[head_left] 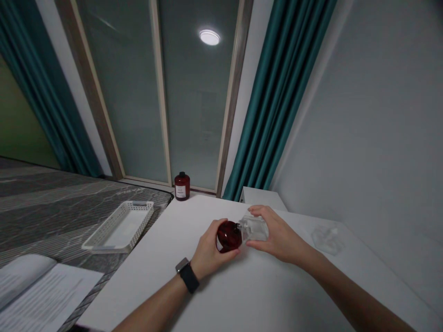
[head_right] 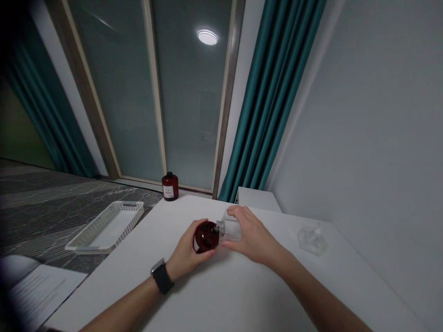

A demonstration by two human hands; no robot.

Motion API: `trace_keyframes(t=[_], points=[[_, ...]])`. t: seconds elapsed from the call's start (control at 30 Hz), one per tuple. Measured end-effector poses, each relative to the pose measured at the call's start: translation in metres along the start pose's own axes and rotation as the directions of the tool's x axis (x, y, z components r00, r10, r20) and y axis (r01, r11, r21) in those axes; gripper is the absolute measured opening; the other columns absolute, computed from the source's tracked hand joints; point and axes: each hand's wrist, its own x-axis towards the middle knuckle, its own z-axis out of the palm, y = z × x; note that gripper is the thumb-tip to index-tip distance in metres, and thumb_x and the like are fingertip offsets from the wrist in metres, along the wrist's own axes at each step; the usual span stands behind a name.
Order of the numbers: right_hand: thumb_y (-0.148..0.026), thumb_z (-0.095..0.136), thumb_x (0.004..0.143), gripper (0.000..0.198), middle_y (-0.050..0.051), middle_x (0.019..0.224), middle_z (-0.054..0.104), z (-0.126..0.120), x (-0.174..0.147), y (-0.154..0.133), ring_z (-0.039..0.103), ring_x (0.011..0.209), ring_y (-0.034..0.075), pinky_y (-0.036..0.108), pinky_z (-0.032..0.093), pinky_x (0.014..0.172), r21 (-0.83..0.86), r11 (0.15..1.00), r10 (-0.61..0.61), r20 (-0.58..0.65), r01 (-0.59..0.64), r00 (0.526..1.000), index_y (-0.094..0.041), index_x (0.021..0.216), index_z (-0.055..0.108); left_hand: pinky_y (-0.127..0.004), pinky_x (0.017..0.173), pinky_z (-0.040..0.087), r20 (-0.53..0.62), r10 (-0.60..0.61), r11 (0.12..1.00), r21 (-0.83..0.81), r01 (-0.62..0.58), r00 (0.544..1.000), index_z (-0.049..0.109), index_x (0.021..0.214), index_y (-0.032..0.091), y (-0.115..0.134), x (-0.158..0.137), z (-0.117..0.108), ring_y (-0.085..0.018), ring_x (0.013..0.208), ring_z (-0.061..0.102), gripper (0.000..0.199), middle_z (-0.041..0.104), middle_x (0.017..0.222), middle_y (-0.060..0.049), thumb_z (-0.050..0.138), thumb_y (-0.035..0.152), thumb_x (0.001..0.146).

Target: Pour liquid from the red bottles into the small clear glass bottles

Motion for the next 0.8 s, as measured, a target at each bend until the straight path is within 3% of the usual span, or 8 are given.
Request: trace_keyframes(t=[0.8], points=[[-0.025, 0.082, 0.068, 0.059, 0.013, 0.125, 0.059, -0.0036, 0.0025, 0.0006, 0.057, 0.117, 0.031, 0.053, 0.048, 0.099, -0.042, 0.997, -0.070, 0.014, 0.071, 0.997, -0.023, 0.116, 0.049, -0.042, 0.099, 0.048, 0.000, -0.007, 1.000, -0.006, 0.007, 1.000, 0.045, 0.128, 0.021, 0.0023, -0.0015, 0.0004, -0.027, 0.112, 0.059, 0.069, 0.059, 0.123, -0.009, 0.080, 0.024, 0.069]])
